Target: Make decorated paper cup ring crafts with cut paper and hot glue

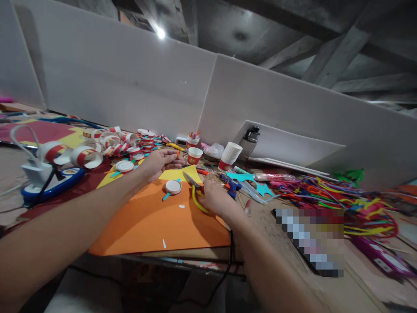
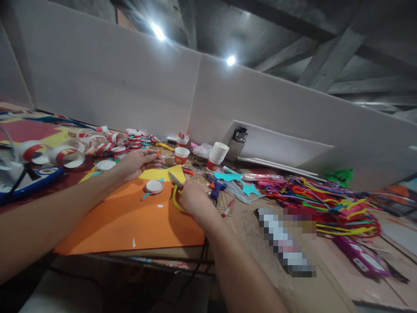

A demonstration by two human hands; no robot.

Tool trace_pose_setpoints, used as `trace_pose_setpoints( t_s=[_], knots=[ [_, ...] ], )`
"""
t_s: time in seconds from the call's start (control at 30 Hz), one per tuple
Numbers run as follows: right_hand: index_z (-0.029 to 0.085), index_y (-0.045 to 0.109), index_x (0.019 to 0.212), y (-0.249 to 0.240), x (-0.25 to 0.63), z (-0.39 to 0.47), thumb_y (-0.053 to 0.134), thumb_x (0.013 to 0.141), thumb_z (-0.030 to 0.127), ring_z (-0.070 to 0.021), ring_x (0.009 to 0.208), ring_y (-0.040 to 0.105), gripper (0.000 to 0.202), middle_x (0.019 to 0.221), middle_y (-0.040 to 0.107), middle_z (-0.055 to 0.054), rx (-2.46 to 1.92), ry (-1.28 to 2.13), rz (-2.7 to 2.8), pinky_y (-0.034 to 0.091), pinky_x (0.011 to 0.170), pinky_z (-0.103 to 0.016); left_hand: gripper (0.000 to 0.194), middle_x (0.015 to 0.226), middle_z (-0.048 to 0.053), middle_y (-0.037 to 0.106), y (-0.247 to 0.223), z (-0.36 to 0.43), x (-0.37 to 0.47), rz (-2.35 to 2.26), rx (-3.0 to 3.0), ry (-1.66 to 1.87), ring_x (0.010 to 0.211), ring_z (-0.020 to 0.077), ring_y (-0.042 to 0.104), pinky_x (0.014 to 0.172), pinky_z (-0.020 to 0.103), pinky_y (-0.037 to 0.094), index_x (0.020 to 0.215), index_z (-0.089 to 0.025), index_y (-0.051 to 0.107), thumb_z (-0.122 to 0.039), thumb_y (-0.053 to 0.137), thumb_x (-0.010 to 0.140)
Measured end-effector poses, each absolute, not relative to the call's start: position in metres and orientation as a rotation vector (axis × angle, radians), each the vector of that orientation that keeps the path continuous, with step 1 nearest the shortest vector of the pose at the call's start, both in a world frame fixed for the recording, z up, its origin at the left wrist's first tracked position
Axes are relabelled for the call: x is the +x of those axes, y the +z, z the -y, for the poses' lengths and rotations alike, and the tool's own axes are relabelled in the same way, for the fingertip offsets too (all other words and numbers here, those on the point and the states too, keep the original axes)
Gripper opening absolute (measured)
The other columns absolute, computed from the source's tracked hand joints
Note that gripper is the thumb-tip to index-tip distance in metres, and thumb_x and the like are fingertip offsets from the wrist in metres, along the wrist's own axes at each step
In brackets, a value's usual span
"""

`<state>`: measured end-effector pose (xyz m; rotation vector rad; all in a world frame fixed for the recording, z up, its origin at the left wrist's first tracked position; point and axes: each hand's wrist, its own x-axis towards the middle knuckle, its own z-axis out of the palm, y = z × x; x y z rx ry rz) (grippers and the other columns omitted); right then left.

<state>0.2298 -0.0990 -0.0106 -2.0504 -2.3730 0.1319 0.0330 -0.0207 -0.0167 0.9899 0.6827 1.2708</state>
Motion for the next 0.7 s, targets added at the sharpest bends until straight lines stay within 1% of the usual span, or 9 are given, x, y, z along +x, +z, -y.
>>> trace_pose_setpoints(
  t_s=[0.07, 0.17, 0.27, 0.33, 0.4, 0.47, 0.57, 0.63, 0.7],
  knots=[
    [0.008, 0.056, 0.120, -0.011, 0.232, 0.098, 0.060, 0.081, 0.028, -0.0305, 0.100, 0.065, 0.044, 0.111, 0.067, -0.020, -1.969, 0.224, 2.283, 0.048, 0.081, -0.035, 0.012, 0.079, 0.013, 0.074, -0.016, 0.020, 0.032, -0.675, 0.984, 1.272, 0.065, 0.0143, 0.072, 0.064, 0.021, 0.060, 0.088, -0.006, 0.062, -0.001, 0.052, 0.089],
    [0.013, 0.056, 0.123, -0.007, 0.236, 0.095, 0.062, 0.076, 0.021, -0.0265, 0.095, 0.065, 0.048, 0.107, 0.069, -0.015, -1.811, 0.326, 2.115, 0.048, 0.081, -0.035, 0.013, 0.079, 0.013, 0.074, -0.014, 0.020, 0.031, -0.677, 0.974, 1.283, 0.065, 0.0144, 0.072, 0.063, 0.020, 0.059, 0.089, -0.006, 0.063, -0.002, 0.051, 0.089],
    [0.017, 0.055, 0.126, -0.004, 0.238, 0.092, 0.057, 0.075, 0.016, -0.0195, 0.086, 0.063, 0.051, 0.098, 0.068, -0.008, -1.470, 0.534, 1.963, 0.049, 0.079, -0.033, 0.015, 0.075, 0.011, 0.074, -0.011, 0.019, 0.030, -0.695, 0.961, 1.275, 0.063, 0.0137, 0.072, 0.062, 0.019, 0.058, 0.086, -0.006, 0.064, 0.000, 0.050, 0.089],
    [0.020, 0.051, 0.130, -0.004, 0.238, 0.090, 0.055, 0.072, 0.014, -0.0168, 0.085, 0.062, 0.059, 0.097, 0.066, -0.005, -1.232, 0.674, 1.887, 0.051, 0.079, -0.031, 0.016, 0.073, 0.011, 0.073, -0.009, 0.018, 0.028, -0.695, 0.960, 1.260, 0.062, 0.0135, 0.071, 0.061, 0.019, 0.058, 0.085, -0.006, 0.065, 0.000, 0.050, 0.089],
    [0.022, 0.048, 0.132, -0.004, 0.238, 0.090, 0.055, 0.069, 0.014, -0.0150, 0.084, 0.061, 0.064, 0.098, 0.064, -0.004, -1.107, 0.755, 1.834, 0.052, 0.076, -0.029, 0.016, 0.073, 0.011, 0.073, -0.009, 0.017, 0.026, -0.683, 0.970, 1.252, 0.061, 0.0135, 0.071, 0.061, 0.020, 0.058, 0.084, -0.006, 0.065, -0.002, 0.051, 0.089],
    [0.023, 0.050, 0.128, -0.002, 0.236, 0.093, 0.058, 0.070, 0.018, -0.0130, 0.073, 0.061, 0.059, 0.090, 0.063, -0.002, -1.110, 0.874, 1.805, 0.052, 0.067, -0.026, 0.017, 0.075, 0.011, 0.073, -0.009, 0.015, 0.024, -0.664, 0.986, 1.257, 0.064, 0.0136, 0.071, 0.063, 0.020, 0.059, 0.084, -0.006, 0.066, -0.004, 0.051, 0.090],
    [0.021, 0.055, 0.116, 0.005, 0.232, 0.102, 0.056, 0.078, 0.030, -0.0110, 0.050, 0.055, 0.039, 0.069, 0.057, 0.003, -1.217, 1.171, 1.731, 0.046, 0.047, -0.022, 0.018, 0.078, 0.011, 0.074, -0.011, 0.012, 0.022, -0.660, 0.996, 1.254, 0.067, 0.0134, 0.072, 0.063, 0.019, 0.058, 0.083, -0.006, 0.067, -0.006, 0.051, 0.091],
    [0.020, 0.057, 0.109, 0.010, 0.230, 0.107, 0.053, 0.082, 0.035, -0.0108, 0.046, 0.054, 0.031, 0.063, 0.055, 0.003, -1.244, 1.268, 1.691, 0.044, 0.042, -0.021, 0.018, 0.078, 0.011, 0.074, -0.013, 0.010, 0.021, -0.657, 0.994, 1.248, 0.067, 0.0132, 0.071, 0.063, 0.019, 0.058, 0.082, -0.007, 0.068, -0.007, 0.052, 0.091],
    [0.020, 0.057, 0.105, 0.013, 0.229, 0.111, 0.052, 0.082, 0.036, -0.0099, 0.044, 0.053, 0.028, 0.061, 0.055, 0.003, -1.244, 1.284, 1.685, 0.042, 0.040, -0.019, 0.016, 0.078, 0.010, 0.074, -0.015, 0.007, 0.019, -0.637, 0.996, 1.251, 0.067, 0.0127, 0.071, 0.064, 0.020, 0.058, 0.082, -0.007, 0.068, -0.008, 0.054, 0.090]
  ],
)
